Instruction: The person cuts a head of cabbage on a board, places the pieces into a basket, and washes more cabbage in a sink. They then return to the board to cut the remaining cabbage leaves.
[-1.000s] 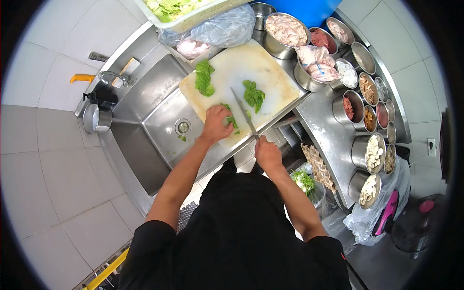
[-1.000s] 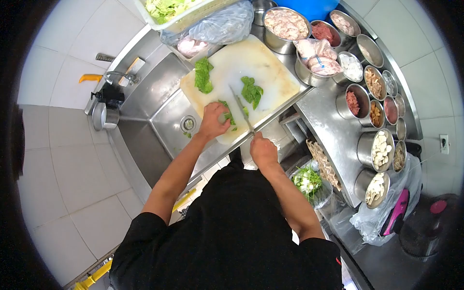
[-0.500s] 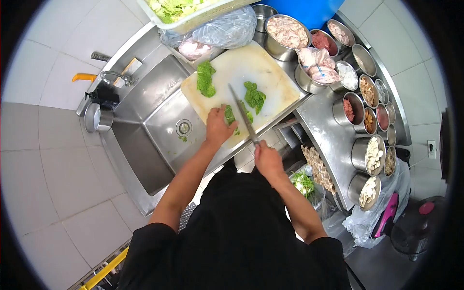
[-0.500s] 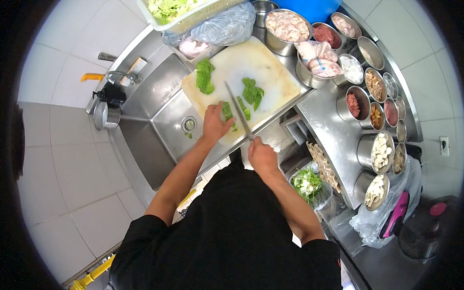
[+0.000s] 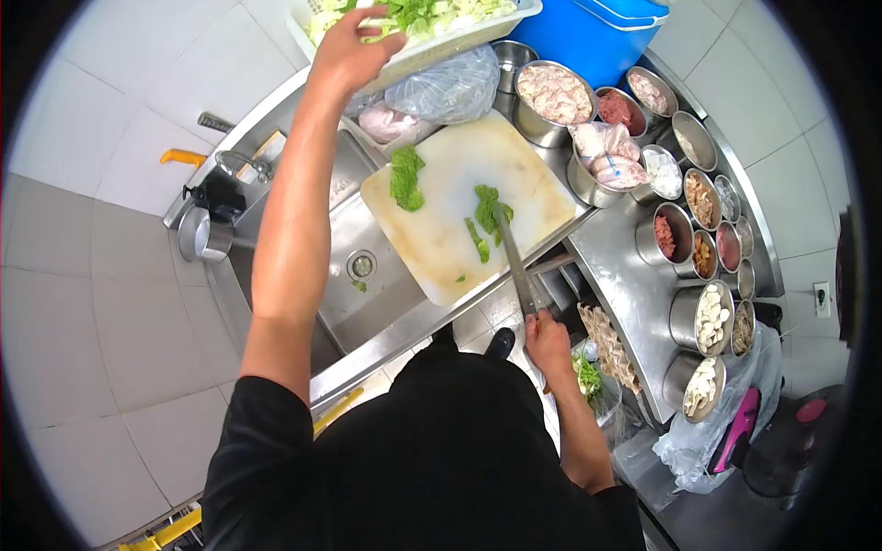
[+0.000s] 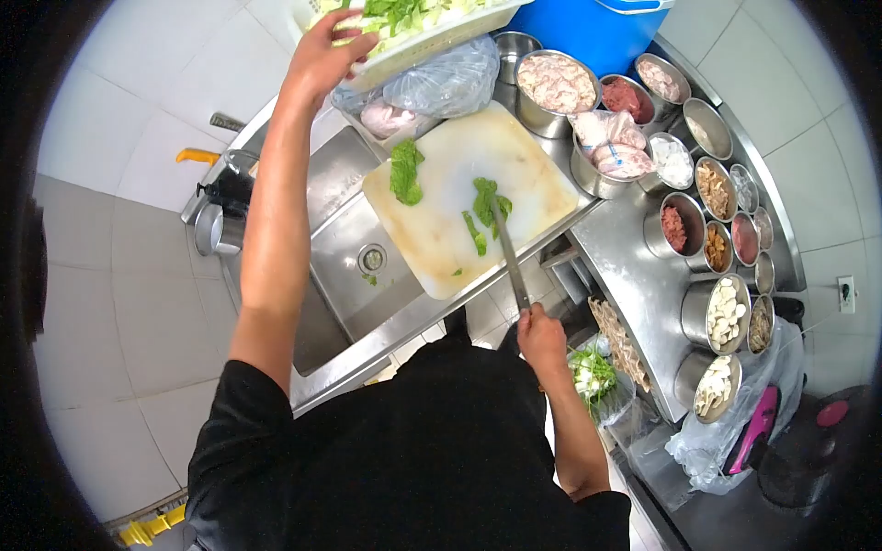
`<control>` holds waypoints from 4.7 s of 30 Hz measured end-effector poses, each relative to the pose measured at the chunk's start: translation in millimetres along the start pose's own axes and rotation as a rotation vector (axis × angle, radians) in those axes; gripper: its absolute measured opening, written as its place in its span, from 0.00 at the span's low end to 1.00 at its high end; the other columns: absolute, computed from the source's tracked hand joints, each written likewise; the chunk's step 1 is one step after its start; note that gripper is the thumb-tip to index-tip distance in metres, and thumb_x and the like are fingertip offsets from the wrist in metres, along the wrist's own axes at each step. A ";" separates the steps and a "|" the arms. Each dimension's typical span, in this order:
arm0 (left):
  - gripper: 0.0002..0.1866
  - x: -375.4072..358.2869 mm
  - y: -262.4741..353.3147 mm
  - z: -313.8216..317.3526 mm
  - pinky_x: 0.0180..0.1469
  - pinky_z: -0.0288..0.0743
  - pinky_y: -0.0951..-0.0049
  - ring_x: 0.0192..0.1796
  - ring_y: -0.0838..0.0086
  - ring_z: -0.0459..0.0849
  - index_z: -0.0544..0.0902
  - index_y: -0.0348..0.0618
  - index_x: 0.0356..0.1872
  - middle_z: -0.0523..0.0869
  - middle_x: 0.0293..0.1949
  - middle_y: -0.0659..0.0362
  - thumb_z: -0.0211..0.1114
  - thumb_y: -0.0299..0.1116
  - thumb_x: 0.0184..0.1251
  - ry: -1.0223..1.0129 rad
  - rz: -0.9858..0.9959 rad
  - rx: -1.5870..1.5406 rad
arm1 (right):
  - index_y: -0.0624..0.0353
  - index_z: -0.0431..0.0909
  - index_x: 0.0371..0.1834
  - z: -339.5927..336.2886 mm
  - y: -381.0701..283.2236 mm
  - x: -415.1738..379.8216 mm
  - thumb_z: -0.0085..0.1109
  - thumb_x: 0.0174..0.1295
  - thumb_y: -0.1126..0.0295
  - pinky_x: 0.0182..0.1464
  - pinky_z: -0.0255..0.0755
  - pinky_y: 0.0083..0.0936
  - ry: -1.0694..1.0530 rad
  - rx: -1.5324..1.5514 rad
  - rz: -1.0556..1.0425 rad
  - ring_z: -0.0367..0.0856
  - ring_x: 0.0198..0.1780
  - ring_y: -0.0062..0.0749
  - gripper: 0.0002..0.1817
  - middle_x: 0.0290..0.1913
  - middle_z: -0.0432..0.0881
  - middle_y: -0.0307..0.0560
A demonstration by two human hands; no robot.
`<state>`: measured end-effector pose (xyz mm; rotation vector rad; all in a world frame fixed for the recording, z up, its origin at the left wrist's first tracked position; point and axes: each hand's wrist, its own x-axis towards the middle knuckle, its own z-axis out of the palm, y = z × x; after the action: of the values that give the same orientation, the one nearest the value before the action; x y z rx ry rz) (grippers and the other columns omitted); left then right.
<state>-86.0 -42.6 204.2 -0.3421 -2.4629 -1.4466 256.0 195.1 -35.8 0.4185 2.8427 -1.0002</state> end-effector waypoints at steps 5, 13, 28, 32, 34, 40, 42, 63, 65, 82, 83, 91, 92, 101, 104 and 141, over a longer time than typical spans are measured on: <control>0.18 -55.3 -113.8 47.0 0.51 0.77 0.58 0.48 0.51 0.84 0.85 0.37 0.39 0.85 0.44 0.42 0.60 0.42 0.60 -0.405 -0.322 0.794 | 0.61 0.74 0.37 33.6 -10.7 10.7 0.50 0.66 0.60 0.40 0.74 0.55 -0.180 0.056 -0.034 0.80 0.34 0.65 0.14 0.27 0.81 0.65; 0.16 -106.4 -240.3 108.6 0.53 0.77 0.60 0.49 0.56 0.82 0.87 0.44 0.37 0.85 0.43 0.49 0.73 0.42 0.49 0.051 -0.542 0.596 | 0.62 0.74 0.36 37.8 -6.4 26.9 0.50 0.66 0.60 0.41 0.73 0.54 -0.160 0.012 0.019 0.80 0.35 0.64 0.14 0.28 0.81 0.65; 0.12 -271.9 -201.3 103.6 0.62 0.61 0.53 0.59 0.52 0.71 0.86 0.42 0.35 0.78 0.52 0.50 0.65 0.21 0.46 -0.209 0.316 0.342 | 0.62 0.73 0.35 15.3 -16.5 23.1 0.51 0.67 0.61 0.34 0.73 0.53 -0.044 0.081 0.000 0.80 0.30 0.63 0.13 0.23 0.79 0.64; 0.11 -271.8 -193.7 115.7 0.58 0.63 0.53 0.57 0.55 0.74 0.85 0.42 0.37 0.80 0.49 0.51 0.68 0.26 0.49 -0.163 0.246 0.332 | 0.61 0.73 0.35 15.2 -32.6 31.7 0.52 0.66 0.63 0.33 0.74 0.55 -0.083 -0.100 -0.081 0.81 0.30 0.63 0.11 0.22 0.79 0.64; 0.10 -268.7 -191.7 117.2 0.56 0.65 0.53 0.53 0.57 0.77 0.85 0.42 0.37 0.82 0.45 0.50 0.69 0.27 0.51 -0.127 0.199 0.377 | 0.61 0.73 0.35 11.2 -40.3 35.9 0.52 0.66 0.63 0.33 0.74 0.55 -0.081 -0.125 -0.107 0.81 0.29 0.62 0.11 0.22 0.79 0.64; 0.10 -255.6 -182.2 116.7 0.37 0.75 0.65 0.28 0.73 0.83 0.83 0.36 0.36 0.84 0.24 0.55 0.67 0.33 0.60 -0.232 -0.525 -0.018 | 0.61 0.73 0.35 2.7 -53.0 34.0 0.52 0.66 0.64 0.33 0.75 0.54 -0.054 -0.110 -0.118 0.81 0.29 0.61 0.11 0.22 0.80 0.63; 0.14 -258.6 -192.5 122.5 0.24 0.74 0.69 0.23 0.76 0.83 0.82 0.32 0.37 0.86 0.26 0.54 0.67 0.36 0.62 -0.297 -0.716 -0.136 | 0.61 0.73 0.35 1.5 -56.6 29.0 0.51 0.66 0.64 0.33 0.75 0.54 -0.042 -0.084 -0.119 0.81 0.29 0.61 0.11 0.22 0.80 0.62; 0.10 -271.7 -178.4 115.3 0.21 0.76 0.75 0.21 0.70 0.84 0.79 0.32 0.33 0.84 0.29 0.54 0.67 0.29 0.59 -0.166 -0.755 -0.429 | 0.60 0.73 0.38 26.3 -35.1 28.3 0.50 0.65 0.64 0.38 0.76 0.54 -0.111 -0.171 -0.047 0.83 0.32 0.61 0.10 0.26 0.82 0.63; 0.09 -265.8 -178.6 118.9 0.20 0.75 0.74 0.21 0.70 0.85 0.79 0.32 0.33 0.84 0.28 0.53 0.67 0.28 0.59 -0.148 -0.851 -0.391 | 0.59 0.72 0.37 20.1 -40.1 22.5 0.51 0.65 0.65 0.35 0.76 0.54 -0.073 -0.140 -0.104 0.83 0.30 0.60 0.09 0.24 0.81 0.62; 0.07 -275.7 -163.6 117.6 0.39 0.79 0.69 0.36 0.66 0.85 0.82 0.37 0.37 0.84 0.36 0.51 0.64 0.20 0.56 -0.021 -0.101 -0.012 | 0.62 0.71 0.35 25.2 -40.2 23.0 0.50 0.66 0.64 0.32 0.74 0.54 0.002 -0.097 -0.096 0.81 0.28 0.62 0.10 0.23 0.80 0.63; 0.09 -283.1 -171.9 119.7 0.44 0.78 0.65 0.40 0.61 0.83 0.82 0.38 0.36 0.83 0.39 0.50 0.63 0.19 0.53 -0.085 0.025 0.112 | 0.62 0.71 0.35 23.3 -42.4 23.5 0.50 0.66 0.64 0.32 0.74 0.54 0.002 -0.099 -0.101 0.81 0.28 0.62 0.10 0.23 0.80 0.63; 0.12 -301.7 -177.8 108.4 0.51 0.72 0.58 0.48 0.53 0.77 0.82 0.40 0.33 0.79 0.43 0.50 0.61 0.20 0.43 0.035 0.053 0.196 | 0.61 0.71 0.35 19.2 -58.6 11.5 0.50 0.65 0.66 0.34 0.76 0.53 -0.164 -0.196 -0.118 0.83 0.28 0.60 0.09 0.24 0.81 0.62; 0.11 -295.0 -178.2 108.1 0.51 0.71 0.59 0.48 0.53 0.77 0.82 0.41 0.32 0.79 0.42 0.51 0.62 0.21 0.43 0.006 0.106 0.202 | 0.61 0.71 0.35 17.6 -60.1 13.7 0.50 0.65 0.66 0.34 0.76 0.53 -0.167 -0.198 -0.122 0.83 0.28 0.60 0.09 0.24 0.81 0.62; 0.10 -271.9 -200.3 112.7 0.53 0.67 0.59 0.47 0.57 0.75 0.81 0.43 0.30 0.78 0.39 0.54 0.66 0.25 0.42 -0.202 0.254 0.282 | 0.64 0.72 0.40 43.0 -41.7 36.1 0.44 0.64 0.68 0.39 0.78 0.52 -0.316 -0.343 -0.158 0.84 0.34 0.60 0.11 0.28 0.83 0.65; 0.09 -276.9 -191.1 115.0 0.53 0.67 0.58 0.48 0.55 0.75 0.81 0.43 0.29 0.78 0.39 0.53 0.67 0.26 0.43 -0.160 0.152 0.294 | 0.63 0.72 0.40 37.2 -40.9 29.7 0.46 0.65 0.66 0.38 0.77 0.53 -0.279 -0.258 -0.163 0.83 0.33 0.60 0.10 0.27 0.82 0.64; 0.15 -137.3 -166.0 65.7 0.31 0.77 0.77 0.27 0.80 0.77 0.80 0.35 0.43 0.80 0.30 0.62 0.69 0.29 0.54 -0.563 -0.654 -0.310 | 0.61 0.74 0.34 7.1 -12.3 6.0 0.53 0.66 0.61 0.36 0.73 0.54 -0.066 0.100 0.009 0.79 0.32 0.65 0.13 0.23 0.79 0.65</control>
<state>-19.4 -73.4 -8.8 0.0266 -2.9536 -2.2685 246.7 182.8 -35.0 0.3996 2.7385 -1.1366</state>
